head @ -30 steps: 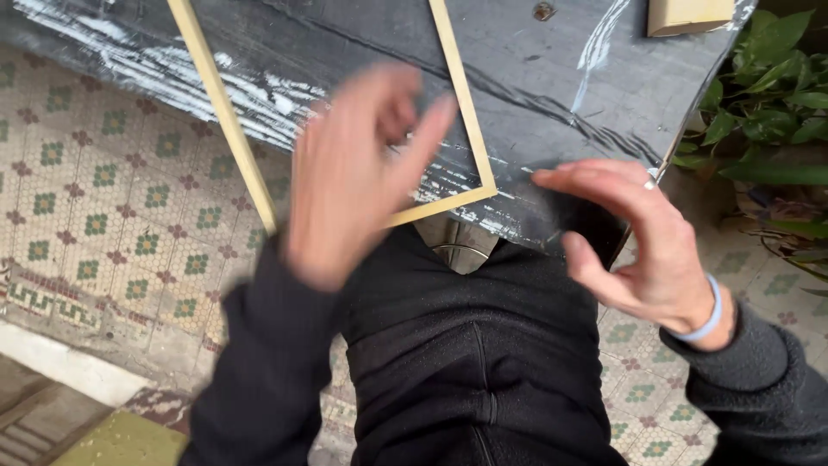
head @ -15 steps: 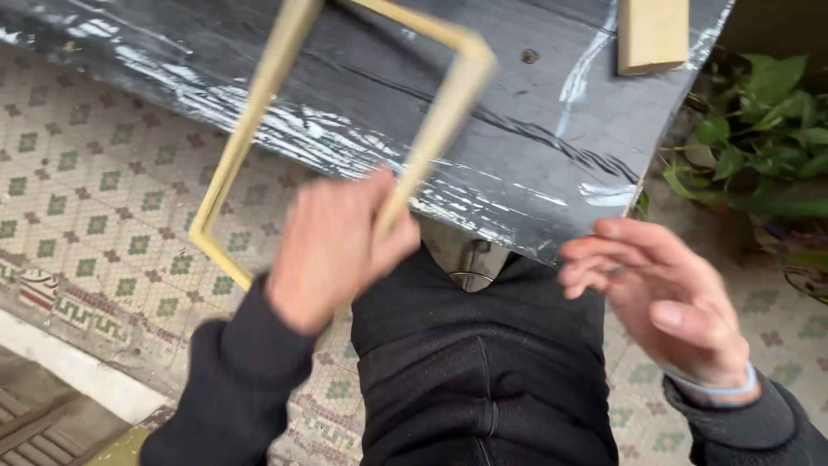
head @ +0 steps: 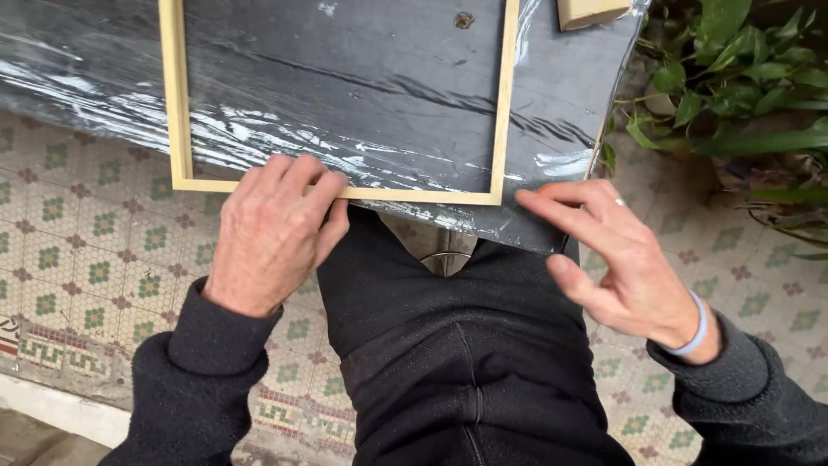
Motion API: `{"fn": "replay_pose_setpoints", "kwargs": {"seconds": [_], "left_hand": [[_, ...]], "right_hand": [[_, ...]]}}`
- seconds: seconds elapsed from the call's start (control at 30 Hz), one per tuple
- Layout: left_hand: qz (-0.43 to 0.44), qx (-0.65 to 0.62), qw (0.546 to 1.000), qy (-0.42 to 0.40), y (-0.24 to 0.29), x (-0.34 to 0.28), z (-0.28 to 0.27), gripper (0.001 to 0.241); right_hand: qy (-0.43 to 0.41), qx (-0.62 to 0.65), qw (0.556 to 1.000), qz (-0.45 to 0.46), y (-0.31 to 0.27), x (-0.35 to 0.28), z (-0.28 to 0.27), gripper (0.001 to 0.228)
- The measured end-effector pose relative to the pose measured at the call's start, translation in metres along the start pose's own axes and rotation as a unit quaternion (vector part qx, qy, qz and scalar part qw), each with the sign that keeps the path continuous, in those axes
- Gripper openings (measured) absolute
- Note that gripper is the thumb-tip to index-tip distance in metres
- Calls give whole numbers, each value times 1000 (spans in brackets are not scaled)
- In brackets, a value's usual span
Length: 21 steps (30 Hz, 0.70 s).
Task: Gluing together the pieces of a small wooden frame.
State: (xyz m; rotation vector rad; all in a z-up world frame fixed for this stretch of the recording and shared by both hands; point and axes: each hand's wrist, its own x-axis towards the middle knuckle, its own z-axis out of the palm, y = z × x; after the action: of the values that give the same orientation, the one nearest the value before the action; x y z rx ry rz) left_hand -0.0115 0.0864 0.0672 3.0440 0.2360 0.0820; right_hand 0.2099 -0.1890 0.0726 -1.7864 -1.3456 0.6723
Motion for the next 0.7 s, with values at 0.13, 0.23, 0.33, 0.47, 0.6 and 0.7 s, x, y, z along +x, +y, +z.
{"fn": "replay_pose_setpoints", "kwargs": {"seconds": [0.13,0.23,0.33,0.47,0.6,0.7], "left_hand": [[-12,-97,994,48,9,-1,19,27],[-20,-167,980,109,50,17,12,30],[-7,-205,967,148,63,22,21,29],[-13,-256,955,152,68,21,33,28],[-22,-240,957,163,66,21,35,26],[-17,-241,957,162,67,19,35,28]], "right_hand": [[-38,-64,997,-11,1,14,5,53],[-55,-104,993,-26,4,18,6,54],[-62,-136,988,-48,5,22,8,55],[-66,-180,980,-57,2,23,7,57],[-82,-278,950,-117,1,31,4,56],[-111,-332,924,-156,-4,31,-1,57]]}}
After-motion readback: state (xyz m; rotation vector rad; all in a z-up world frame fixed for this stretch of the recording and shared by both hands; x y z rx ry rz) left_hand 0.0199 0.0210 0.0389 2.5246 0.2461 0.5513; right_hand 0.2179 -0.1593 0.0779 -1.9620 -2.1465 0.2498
